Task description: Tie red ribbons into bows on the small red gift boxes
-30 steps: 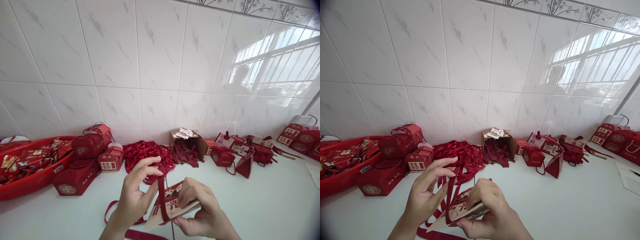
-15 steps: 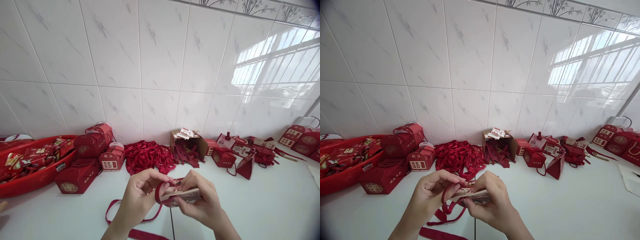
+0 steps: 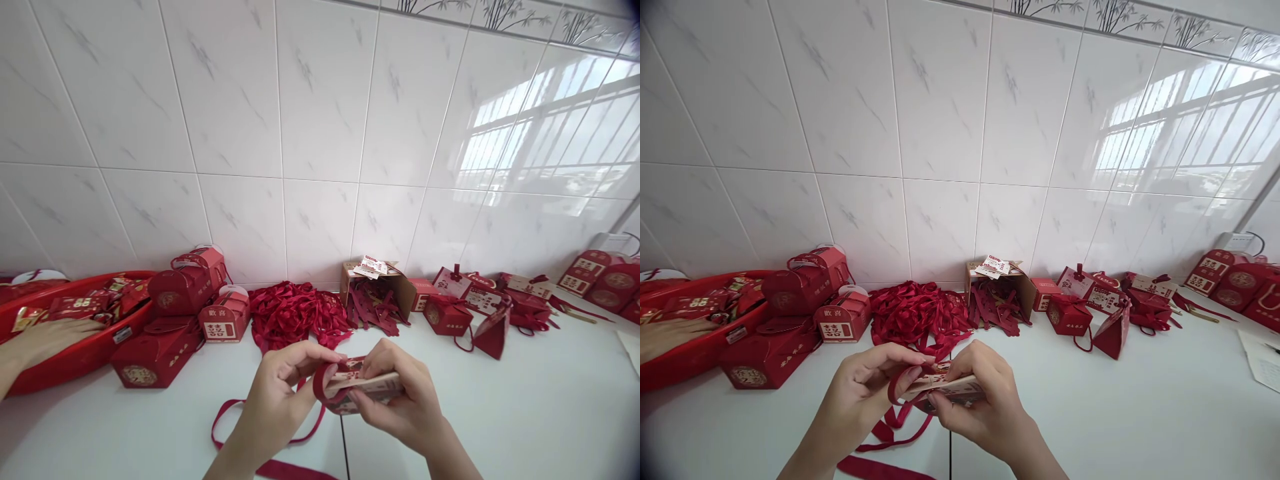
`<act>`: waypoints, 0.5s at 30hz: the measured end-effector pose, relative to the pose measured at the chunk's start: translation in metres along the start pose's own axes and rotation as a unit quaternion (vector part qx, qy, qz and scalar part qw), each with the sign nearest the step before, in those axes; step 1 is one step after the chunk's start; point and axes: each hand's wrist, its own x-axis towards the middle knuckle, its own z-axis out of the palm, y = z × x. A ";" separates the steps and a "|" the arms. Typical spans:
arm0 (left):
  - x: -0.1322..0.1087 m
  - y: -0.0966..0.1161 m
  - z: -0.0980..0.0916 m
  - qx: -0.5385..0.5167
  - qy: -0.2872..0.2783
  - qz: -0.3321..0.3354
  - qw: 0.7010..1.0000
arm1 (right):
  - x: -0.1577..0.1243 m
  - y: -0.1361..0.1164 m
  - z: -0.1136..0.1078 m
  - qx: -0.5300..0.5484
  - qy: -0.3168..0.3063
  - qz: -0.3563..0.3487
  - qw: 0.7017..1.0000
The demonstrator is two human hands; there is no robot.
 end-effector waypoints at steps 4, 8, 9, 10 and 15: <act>-0.001 0.004 0.000 0.011 -0.018 -0.017 1.000 | -0.001 0.003 0.000 0.008 -0.006 0.009 1.000; 0.000 0.006 0.001 0.010 -0.025 0.005 1.000 | -0.001 0.004 0.000 0.004 -0.005 0.002 1.000; 0.000 0.006 0.001 0.005 -0.021 0.010 1.000 | -0.001 0.005 0.000 0.002 -0.005 0.000 1.000; -0.001 0.006 0.002 0.000 -0.017 0.012 1.000 | -0.001 0.004 0.000 -0.001 -0.005 -0.002 1.000; -0.004 0.004 0.004 0.011 0.006 0.006 1.000 | -0.001 0.003 0.000 -0.003 -0.010 -0.003 1.000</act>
